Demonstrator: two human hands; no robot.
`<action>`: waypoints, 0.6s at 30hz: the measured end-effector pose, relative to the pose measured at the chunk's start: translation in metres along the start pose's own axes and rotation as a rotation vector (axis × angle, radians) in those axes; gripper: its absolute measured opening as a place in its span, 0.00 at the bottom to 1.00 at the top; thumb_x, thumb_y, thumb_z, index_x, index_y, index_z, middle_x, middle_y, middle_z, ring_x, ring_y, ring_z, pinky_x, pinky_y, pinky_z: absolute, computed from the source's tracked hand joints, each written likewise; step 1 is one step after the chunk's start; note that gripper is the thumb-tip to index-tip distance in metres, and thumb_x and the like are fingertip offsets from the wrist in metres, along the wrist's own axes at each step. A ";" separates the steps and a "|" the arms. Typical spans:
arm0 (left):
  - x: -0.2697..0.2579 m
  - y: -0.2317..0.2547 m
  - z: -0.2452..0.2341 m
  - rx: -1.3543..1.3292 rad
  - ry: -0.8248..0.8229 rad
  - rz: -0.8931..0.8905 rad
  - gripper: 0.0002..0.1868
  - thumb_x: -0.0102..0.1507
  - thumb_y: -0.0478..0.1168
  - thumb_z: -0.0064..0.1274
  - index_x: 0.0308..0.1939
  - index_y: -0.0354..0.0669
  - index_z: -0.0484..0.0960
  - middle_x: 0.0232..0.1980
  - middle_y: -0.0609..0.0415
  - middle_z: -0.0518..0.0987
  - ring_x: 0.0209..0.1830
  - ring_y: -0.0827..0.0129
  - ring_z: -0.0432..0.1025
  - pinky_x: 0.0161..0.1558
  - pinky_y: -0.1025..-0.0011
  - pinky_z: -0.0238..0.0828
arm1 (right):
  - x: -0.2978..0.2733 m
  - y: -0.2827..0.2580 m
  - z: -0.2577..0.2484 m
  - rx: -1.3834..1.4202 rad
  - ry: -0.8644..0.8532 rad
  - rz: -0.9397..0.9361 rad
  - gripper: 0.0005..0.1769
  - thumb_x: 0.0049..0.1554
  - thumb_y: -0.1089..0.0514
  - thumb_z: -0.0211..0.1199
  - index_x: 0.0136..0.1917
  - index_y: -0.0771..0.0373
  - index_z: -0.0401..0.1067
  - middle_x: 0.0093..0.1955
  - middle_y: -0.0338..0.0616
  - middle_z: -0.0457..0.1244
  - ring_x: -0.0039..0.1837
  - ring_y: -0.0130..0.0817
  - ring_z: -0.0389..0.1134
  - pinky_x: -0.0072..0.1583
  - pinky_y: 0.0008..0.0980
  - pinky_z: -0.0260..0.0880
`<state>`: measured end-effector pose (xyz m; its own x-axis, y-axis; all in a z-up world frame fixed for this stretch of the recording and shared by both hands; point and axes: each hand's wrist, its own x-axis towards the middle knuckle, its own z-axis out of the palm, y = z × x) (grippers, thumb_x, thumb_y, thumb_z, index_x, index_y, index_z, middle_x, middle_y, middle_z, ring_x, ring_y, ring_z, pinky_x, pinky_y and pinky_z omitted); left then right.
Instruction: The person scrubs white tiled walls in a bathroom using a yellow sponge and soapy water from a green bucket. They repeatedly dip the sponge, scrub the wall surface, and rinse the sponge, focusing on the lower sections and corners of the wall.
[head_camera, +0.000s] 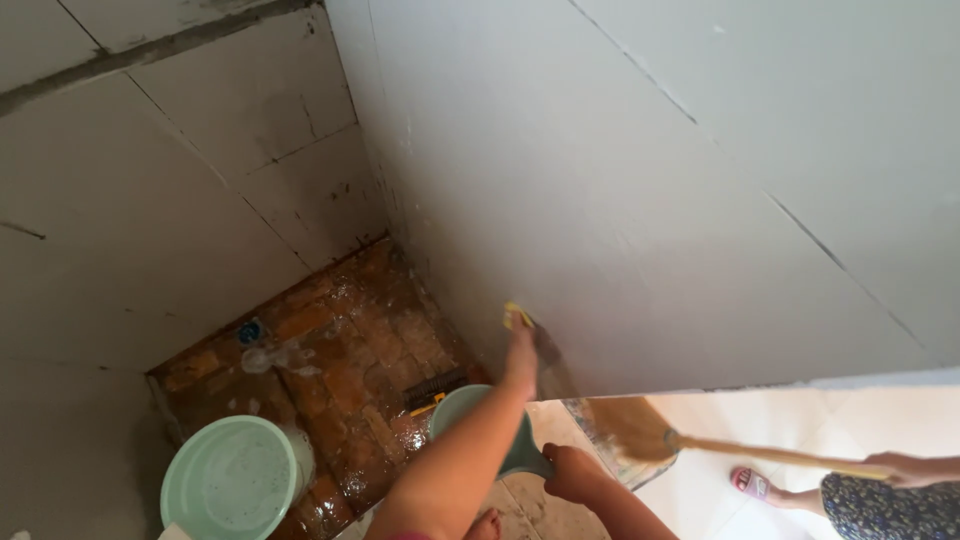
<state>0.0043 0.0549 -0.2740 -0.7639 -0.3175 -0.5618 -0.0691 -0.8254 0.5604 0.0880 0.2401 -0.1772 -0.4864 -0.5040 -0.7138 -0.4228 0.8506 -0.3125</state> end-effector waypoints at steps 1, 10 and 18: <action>-0.006 0.002 0.001 0.068 -0.011 0.054 0.44 0.67 0.68 0.29 0.81 0.49 0.48 0.85 0.50 0.49 0.84 0.62 0.43 0.78 0.63 0.32 | 0.003 -0.001 -0.003 0.002 -0.008 -0.015 0.24 0.45 0.59 0.63 0.57 0.56 0.72 0.49 0.55 0.69 0.56 0.54 0.70 0.56 0.48 0.69; 0.066 0.099 -0.017 0.185 0.147 0.027 0.40 0.69 0.57 0.32 0.83 0.57 0.38 0.86 0.58 0.38 0.84 0.64 0.36 0.79 0.62 0.31 | 0.027 -0.036 -0.027 0.001 -0.047 0.027 0.24 0.47 0.59 0.62 0.58 0.55 0.71 0.51 0.55 0.69 0.59 0.53 0.69 0.59 0.47 0.69; 0.056 0.121 0.006 0.166 0.136 0.124 0.39 0.71 0.58 0.31 0.82 0.52 0.38 0.86 0.60 0.35 0.85 0.69 0.32 0.79 0.66 0.26 | 0.069 -0.034 -0.039 0.023 0.017 -0.052 0.16 0.54 0.58 0.59 0.56 0.54 0.74 0.56 0.54 0.69 0.65 0.49 0.69 0.65 0.42 0.66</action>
<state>-0.0511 -0.0600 -0.2340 -0.6805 -0.4806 -0.5531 -0.0932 -0.6919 0.7160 0.0390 0.1704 -0.1911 -0.4774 -0.5501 -0.6852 -0.4305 0.8262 -0.3633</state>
